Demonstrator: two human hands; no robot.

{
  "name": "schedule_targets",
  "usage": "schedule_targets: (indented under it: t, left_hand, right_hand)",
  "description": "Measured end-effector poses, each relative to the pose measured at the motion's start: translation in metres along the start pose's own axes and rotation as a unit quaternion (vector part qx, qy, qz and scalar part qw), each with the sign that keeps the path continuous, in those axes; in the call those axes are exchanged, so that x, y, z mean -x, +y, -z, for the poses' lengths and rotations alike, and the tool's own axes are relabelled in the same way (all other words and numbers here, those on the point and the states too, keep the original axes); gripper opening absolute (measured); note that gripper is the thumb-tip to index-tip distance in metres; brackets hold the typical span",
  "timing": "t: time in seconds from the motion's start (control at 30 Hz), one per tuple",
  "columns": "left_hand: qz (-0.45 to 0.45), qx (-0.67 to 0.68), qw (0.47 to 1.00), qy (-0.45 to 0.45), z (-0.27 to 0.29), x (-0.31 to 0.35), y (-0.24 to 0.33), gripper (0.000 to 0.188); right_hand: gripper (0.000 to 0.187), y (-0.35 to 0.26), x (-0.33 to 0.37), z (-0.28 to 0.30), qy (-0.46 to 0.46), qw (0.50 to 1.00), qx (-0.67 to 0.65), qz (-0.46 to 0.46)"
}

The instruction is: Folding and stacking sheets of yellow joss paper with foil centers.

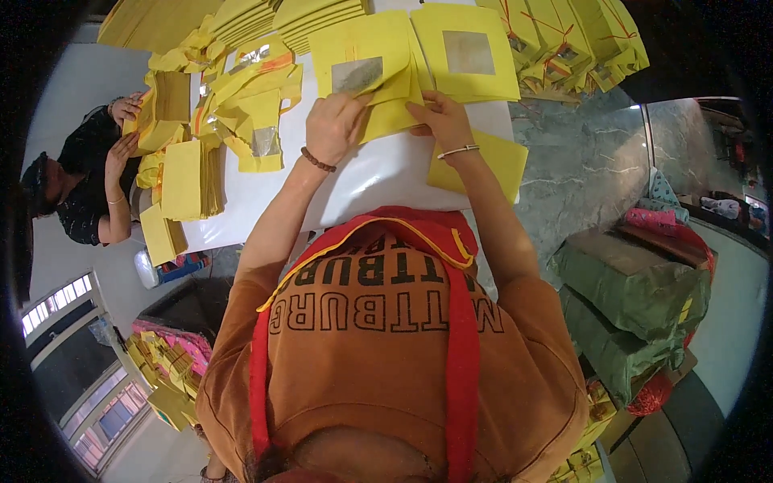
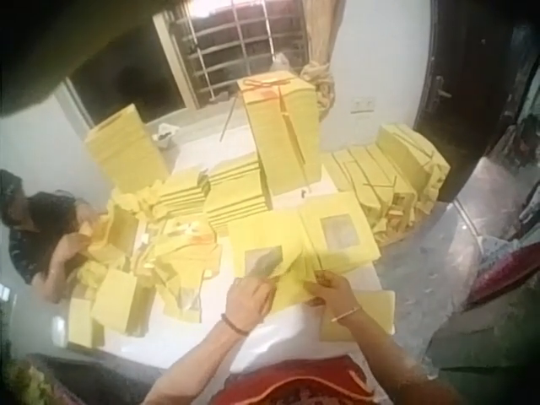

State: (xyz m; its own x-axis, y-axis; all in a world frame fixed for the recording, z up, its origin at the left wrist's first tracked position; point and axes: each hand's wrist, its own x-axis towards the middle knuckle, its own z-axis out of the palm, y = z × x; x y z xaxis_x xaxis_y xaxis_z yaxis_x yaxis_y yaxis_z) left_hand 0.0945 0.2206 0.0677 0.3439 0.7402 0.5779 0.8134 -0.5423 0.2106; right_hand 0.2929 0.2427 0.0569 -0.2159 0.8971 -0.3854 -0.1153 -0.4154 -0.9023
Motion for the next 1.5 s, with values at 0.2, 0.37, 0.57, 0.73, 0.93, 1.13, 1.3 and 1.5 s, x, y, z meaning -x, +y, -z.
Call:
schedule_targets:
  t: [0.2, 0.37, 0.57, 0.73, 0.93, 1.13, 1.3, 1.5]
  left_hand:
    - [-0.035, -0.031, 0.994, -0.098, 0.004, 0.004, 0.017, 0.045]
    - [0.043, 0.046, 0.996, -0.061, -0.003, 0.008, 0.017, 0.056]
    - [0.024, 0.063, 0.997, -0.024, -0.006, 0.008, 0.013, 0.056]
    - [0.217, 0.141, 0.966, -0.028, -0.008, 0.008, -0.003, 0.054]
    - [0.041, 0.125, 0.991, 0.004, -0.002, -0.007, -0.006, 0.041]
    - [0.046, 0.136, 0.988, -0.065, -0.020, 0.008, -0.001, 0.036]
    - [0.012, 0.037, 0.992, -0.117, -0.016, 0.002, 0.004, 0.052]
    - [-0.020, 0.029, 0.991, -0.130, -0.013, 0.001, 0.001, 0.054]
  right_hand:
    - [0.043, -0.003, -0.003, -0.011, -0.009, 0.996, -0.085, 0.033]
    - [0.046, -0.008, 0.001, -0.013, -0.012, 0.994, -0.103, 0.028]
    - [0.043, -0.013, 0.002, -0.014, -0.031, 0.987, -0.151, 0.036]
    - [0.037, -0.008, -0.010, 0.014, 0.053, 0.993, -0.074, 0.080]
    - [0.029, 0.025, -0.017, 0.029, 0.129, 0.927, 0.289, 0.199]
    - [0.029, 0.017, -0.007, 0.015, 0.104, 0.913, 0.318, 0.232]
    - [0.028, 0.003, -0.001, 0.014, 0.094, 0.925, 0.284, 0.236]
    - [0.029, -0.002, -0.007, 0.015, 0.064, 0.979, 0.139, 0.133]
